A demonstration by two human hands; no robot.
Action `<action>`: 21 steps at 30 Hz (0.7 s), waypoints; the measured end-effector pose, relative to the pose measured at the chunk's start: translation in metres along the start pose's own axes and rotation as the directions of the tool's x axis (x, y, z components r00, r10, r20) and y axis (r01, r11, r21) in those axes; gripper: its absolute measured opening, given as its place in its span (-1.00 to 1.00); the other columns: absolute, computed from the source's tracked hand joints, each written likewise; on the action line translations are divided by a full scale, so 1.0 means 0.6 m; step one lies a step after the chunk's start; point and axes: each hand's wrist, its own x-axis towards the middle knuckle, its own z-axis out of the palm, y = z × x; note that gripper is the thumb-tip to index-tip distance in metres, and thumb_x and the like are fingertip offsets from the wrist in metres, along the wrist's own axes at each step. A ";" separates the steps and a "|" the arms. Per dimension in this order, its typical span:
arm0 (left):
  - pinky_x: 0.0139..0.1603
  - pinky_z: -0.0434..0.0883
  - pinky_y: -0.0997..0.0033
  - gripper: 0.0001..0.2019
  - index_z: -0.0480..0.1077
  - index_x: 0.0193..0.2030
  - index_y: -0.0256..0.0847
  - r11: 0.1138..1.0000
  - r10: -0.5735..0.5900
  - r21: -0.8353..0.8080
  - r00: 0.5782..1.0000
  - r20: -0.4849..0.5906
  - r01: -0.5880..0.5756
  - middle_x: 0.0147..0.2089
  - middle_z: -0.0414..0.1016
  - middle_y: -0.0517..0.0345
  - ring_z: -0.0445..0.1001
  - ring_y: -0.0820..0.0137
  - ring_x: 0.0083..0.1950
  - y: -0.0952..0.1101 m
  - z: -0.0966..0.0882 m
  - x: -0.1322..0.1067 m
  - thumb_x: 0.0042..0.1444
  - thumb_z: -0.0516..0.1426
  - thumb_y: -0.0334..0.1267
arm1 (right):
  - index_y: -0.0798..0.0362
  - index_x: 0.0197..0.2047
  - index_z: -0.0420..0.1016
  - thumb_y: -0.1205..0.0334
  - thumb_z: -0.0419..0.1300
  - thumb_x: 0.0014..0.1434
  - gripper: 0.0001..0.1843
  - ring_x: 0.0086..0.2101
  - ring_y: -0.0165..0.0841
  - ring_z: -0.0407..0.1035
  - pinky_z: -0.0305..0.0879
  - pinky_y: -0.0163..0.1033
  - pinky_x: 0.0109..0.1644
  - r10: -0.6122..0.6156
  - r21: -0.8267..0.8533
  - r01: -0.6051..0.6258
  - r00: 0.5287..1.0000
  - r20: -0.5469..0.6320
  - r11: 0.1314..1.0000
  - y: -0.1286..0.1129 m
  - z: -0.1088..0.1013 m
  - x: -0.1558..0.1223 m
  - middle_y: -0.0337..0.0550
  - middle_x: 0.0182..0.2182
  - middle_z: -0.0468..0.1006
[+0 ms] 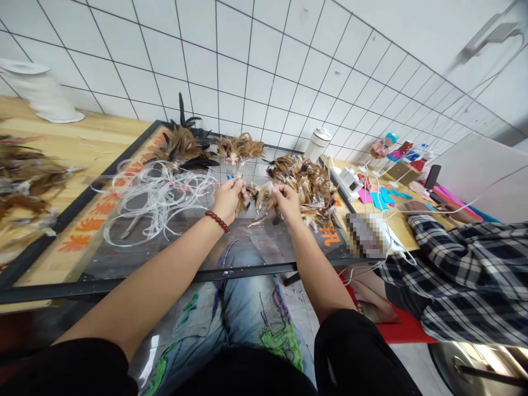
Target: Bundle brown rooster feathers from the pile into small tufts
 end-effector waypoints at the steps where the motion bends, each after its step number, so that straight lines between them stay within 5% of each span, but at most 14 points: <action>1: -0.47 0.31 0.60 -0.84 0.35 -0.51 -0.28 0.999 0.006 0.033 1.000 0.007 -0.006 -0.58 0.34 0.25 0.31 0.59 -0.56 -0.002 0.001 -0.001 0.09 0.15 -0.35 | 0.07 -0.39 0.41 0.06 0.13 0.04 -0.76 -0.49 -0.44 0.21 0.19 -0.31 -0.31 0.007 0.057 -0.008 1.000 0.006 0.998 -0.001 0.001 -0.001 -0.30 -0.53 0.36; 7: -0.13 0.37 0.43 -0.88 0.44 -0.51 -0.28 0.994 0.044 0.096 0.993 0.107 -0.054 -0.35 0.55 0.07 0.48 0.42 -0.25 -0.015 0.004 -0.003 -0.07 0.25 -0.29 | 0.08 -0.41 0.41 0.00 0.19 0.01 -0.71 -0.50 -0.47 0.19 0.17 -0.34 -0.36 -0.057 0.141 0.043 0.994 0.095 0.989 -0.034 0.012 -0.020 -0.29 -0.54 0.36; 15: -0.42 0.36 0.50 -0.79 0.51 -0.45 -0.29 0.988 -0.032 0.157 0.991 0.132 0.011 -0.52 0.48 0.16 0.40 0.48 -0.48 -0.020 -0.001 -0.007 -0.19 0.32 -0.19 | 0.11 -0.41 0.44 -0.09 0.22 -0.02 -0.62 -0.56 -0.52 0.12 0.09 -0.37 -0.45 -0.024 0.160 -0.001 0.988 0.155 0.987 -0.042 0.028 -0.029 -0.32 -0.58 0.32; 21: -0.38 0.41 0.49 -0.87 0.47 -0.45 -0.31 0.999 -0.040 0.008 0.994 0.106 0.039 -0.48 0.51 0.13 0.44 0.49 -0.48 -0.009 0.006 -0.009 -0.09 0.29 -0.28 | 0.07 -0.47 0.44 -0.14 0.30 -0.11 -0.59 -0.56 -0.52 0.18 0.12 -0.39 -0.47 0.038 0.259 -0.085 0.983 0.182 0.962 -0.042 0.033 -0.028 -0.33 -0.60 0.37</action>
